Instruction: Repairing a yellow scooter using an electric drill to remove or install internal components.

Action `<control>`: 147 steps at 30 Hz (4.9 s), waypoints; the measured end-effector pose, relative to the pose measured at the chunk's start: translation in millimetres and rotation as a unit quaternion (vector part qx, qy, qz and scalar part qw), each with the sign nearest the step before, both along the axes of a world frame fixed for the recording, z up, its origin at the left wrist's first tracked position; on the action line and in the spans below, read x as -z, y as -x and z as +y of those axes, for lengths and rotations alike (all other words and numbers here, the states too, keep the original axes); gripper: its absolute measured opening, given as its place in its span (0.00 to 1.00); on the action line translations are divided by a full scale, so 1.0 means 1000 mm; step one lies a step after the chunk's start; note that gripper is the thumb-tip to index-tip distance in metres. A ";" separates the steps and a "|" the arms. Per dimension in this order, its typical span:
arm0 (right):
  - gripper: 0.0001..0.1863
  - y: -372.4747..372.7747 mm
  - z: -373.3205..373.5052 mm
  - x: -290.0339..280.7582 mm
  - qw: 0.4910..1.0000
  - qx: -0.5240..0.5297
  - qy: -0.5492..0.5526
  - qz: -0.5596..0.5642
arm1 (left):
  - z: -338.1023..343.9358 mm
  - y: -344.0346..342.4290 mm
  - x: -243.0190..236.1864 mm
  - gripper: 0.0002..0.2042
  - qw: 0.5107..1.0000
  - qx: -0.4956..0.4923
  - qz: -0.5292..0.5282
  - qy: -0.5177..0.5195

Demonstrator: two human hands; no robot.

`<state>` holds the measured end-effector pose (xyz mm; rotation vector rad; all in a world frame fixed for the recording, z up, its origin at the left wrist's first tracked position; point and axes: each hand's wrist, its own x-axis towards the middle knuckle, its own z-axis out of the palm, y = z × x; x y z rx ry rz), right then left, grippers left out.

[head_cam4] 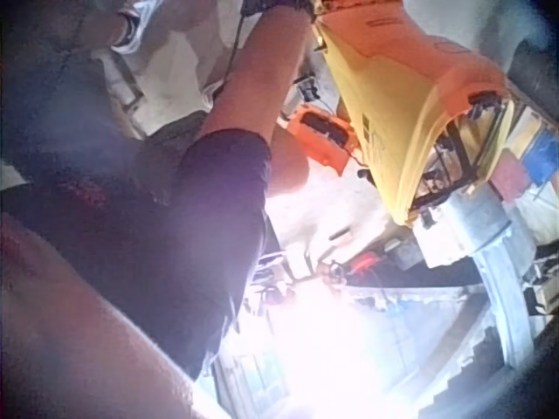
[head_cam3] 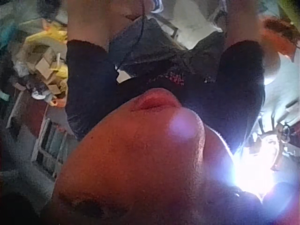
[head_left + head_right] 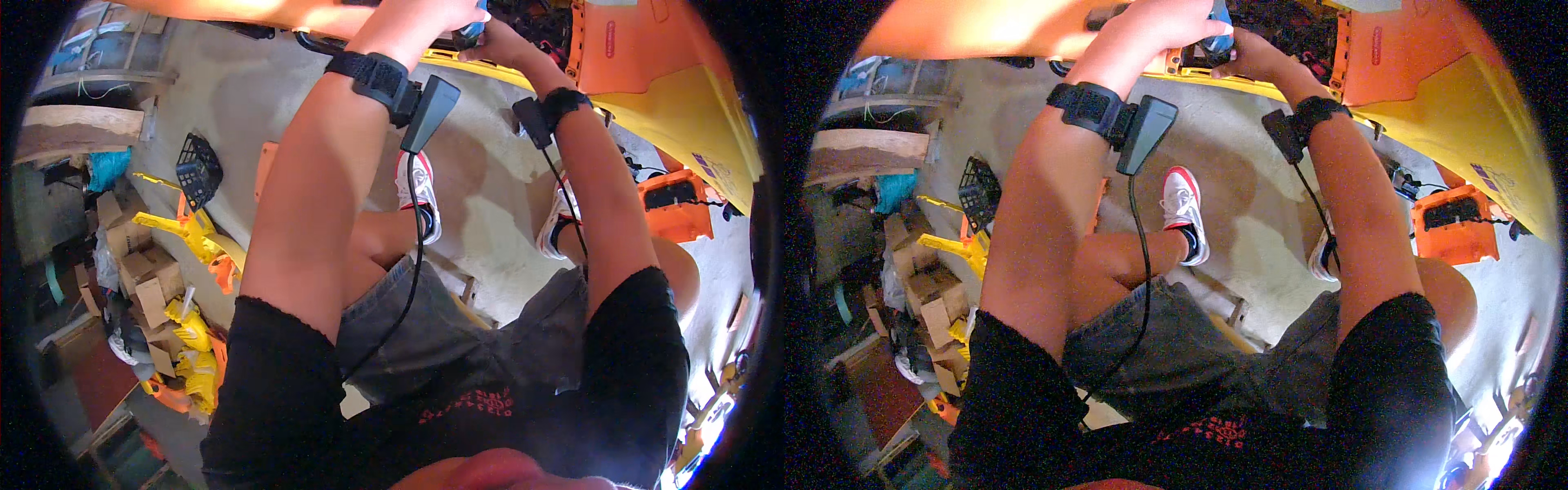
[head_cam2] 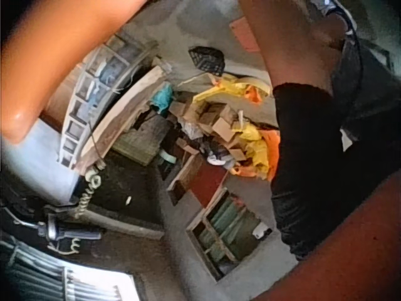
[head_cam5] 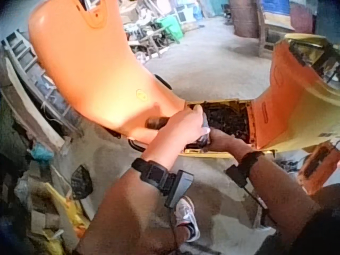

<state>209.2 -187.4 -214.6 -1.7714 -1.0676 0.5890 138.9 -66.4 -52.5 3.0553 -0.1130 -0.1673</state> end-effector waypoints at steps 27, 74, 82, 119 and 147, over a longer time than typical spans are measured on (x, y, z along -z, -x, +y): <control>0.27 0.017 0.003 0.007 0.973 0.103 0.134 -0.159 | -0.015 0.012 -0.022 0.26 0.970 -0.243 0.010 -0.026; 0.12 0.029 0.058 -0.155 0.827 -0.328 0.170 -0.423 | 0.028 0.141 0.017 0.20 0.932 -0.195 0.112 0.285; 0.10 0.060 0.047 -0.127 0.798 -0.389 0.047 -0.457 | -0.015 0.133 0.042 0.12 0.721 -0.276 0.155 0.616; 0.19 -0.005 0.055 -0.126 0.706 -0.232 0.193 -0.640 | 0.008 0.095 0.045 0.20 0.961 -0.138 -0.095 0.219; 0.25 -0.014 0.049 -0.161 0.846 -0.160 0.376 -0.342 | 0.039 0.087 0.024 0.19 0.932 -0.156 -0.325 0.036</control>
